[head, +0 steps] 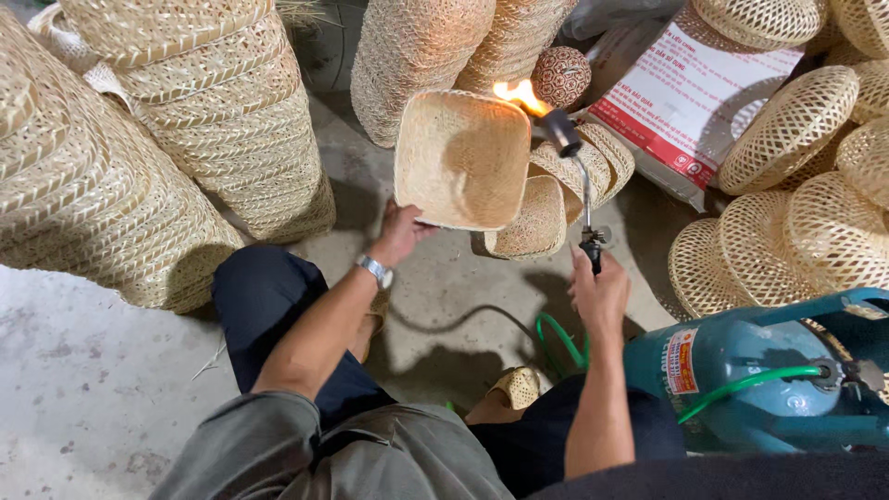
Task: The person uses a blowtorch connected to a gas cylinder to apply flame to the surface of woven baskets. They pick up baskets from a stack, rotate them to treat different sides, and place them back down. The process is repeated for multiple baskets.
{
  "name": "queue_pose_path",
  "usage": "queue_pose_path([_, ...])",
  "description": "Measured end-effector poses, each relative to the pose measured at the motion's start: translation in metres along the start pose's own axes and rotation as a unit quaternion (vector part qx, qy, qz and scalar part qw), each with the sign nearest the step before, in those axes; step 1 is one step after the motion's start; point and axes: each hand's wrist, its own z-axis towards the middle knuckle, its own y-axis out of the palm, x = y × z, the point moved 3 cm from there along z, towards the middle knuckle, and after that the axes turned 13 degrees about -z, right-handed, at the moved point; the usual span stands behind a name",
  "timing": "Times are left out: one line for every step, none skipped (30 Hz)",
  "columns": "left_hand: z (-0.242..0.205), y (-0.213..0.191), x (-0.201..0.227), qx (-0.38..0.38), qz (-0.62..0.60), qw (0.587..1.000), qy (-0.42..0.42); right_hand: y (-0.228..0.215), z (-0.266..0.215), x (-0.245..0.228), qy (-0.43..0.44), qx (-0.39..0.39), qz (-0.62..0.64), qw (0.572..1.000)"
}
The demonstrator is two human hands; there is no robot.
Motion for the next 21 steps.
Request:
queue_pose_path([-0.005,0.002,-0.013,-0.005,-0.024,1.0,-0.012,0.011,0.001,0.006,0.027,0.011,0.054,0.998])
queue_pose_path([-0.01,0.004,-0.027,-0.01,-0.049,0.998,-0.025,0.021,0.002,0.012,0.053,0.023,0.108,0.993])
queue_pose_path([-0.015,0.006,-0.041,-0.015,-0.074,0.996,-0.037,0.031,0.004,0.014,0.051,0.034,0.142,0.988])
queue_pose_path([-0.022,0.008,-0.055,-0.028,-0.097,0.994,-0.045,0.04,0.007,0.015,0.05,0.046,0.176,0.982])
queue_pose_path([-0.03,0.009,-0.069,-0.04,-0.119,0.991,-0.052,0.046,0.009,0.016,0.048,0.058,0.21,0.975])
queue_pose_path([-0.039,0.009,-0.083,-0.052,-0.142,0.987,-0.06,0.051,0.01,0.017,0.057,0.067,0.215,0.973])
queue_pose_path([-0.048,0.008,-0.094,-0.063,-0.153,0.984,-0.063,0.056,0.011,0.016,0.067,0.076,0.221,0.97])
queue_pose_path([-0.057,0.009,-0.104,-0.074,-0.164,0.981,-0.066,0.06,0.011,0.016,0.077,0.084,0.227,0.967])
queue_pose_path([-0.064,0.011,-0.111,-0.084,-0.175,0.978,-0.07,0.063,0.01,0.015,0.083,0.091,0.229,0.966])
queue_pose_path([-0.073,0.013,-0.117,-0.075,-0.175,0.978,-0.082,0.066,0.009,0.015,0.088,0.098,0.23,0.964])
queue_pose_path([-0.081,0.016,-0.12,-0.066,-0.175,0.978,-0.094,0.068,0.009,0.015,0.094,0.106,0.231,0.963])
queue_pose_path([-0.089,0.019,-0.119,-0.057,-0.176,0.977,-0.106,0.07,0.009,0.016,0.096,0.116,0.218,0.964])
queue_pose_path([-0.096,0.022,-0.115,-0.055,-0.157,0.981,-0.1,0.071,0.008,0.018,0.098,0.125,0.205,0.966])
queue_pose_path([-0.102,0.025,-0.111,-0.054,-0.139,0.984,-0.094,0.071,0.007,0.021,0.1,0.133,0.192,0.967])
queue_pose_path([-0.107,0.027,-0.106,-0.053,-0.12,0.988,-0.087,0.073,0.008,0.023,0.088,0.135,0.2,0.966])
queue_pose_path([-0.112,0.03,-0.102,-0.049,-0.097,0.99,-0.092,0.073,0.009,0.026,0.077,0.137,0.208,0.965])
queue_pose_path([-0.116,0.032,-0.098,-0.046,-0.073,0.992,-0.096,0.073,0.011,0.029,0.065,0.139,0.217,0.964])
queue_pose_path([-0.12,0.035,-0.094,-0.043,-0.049,0.993,-0.1,0.073,0.012,0.033,0.066,0.141,0.204,0.966])
queue_pose_path([-0.124,0.037,-0.088,-0.059,-0.019,0.991,-0.12,0.072,0.014,0.037,0.066,0.143,0.192,0.969])
queue_pose_path([-0.129,0.037,-0.081,-0.076,0.011,0.987,-0.139,0.07,0.016,0.041,0.067,0.145,0.18,0.971])
queue_pose_path([-0.135,0.038,-0.073,-0.093,0.041,0.982,-0.159,0.064,0.019,0.044,0.054,0.147,0.178,0.972])
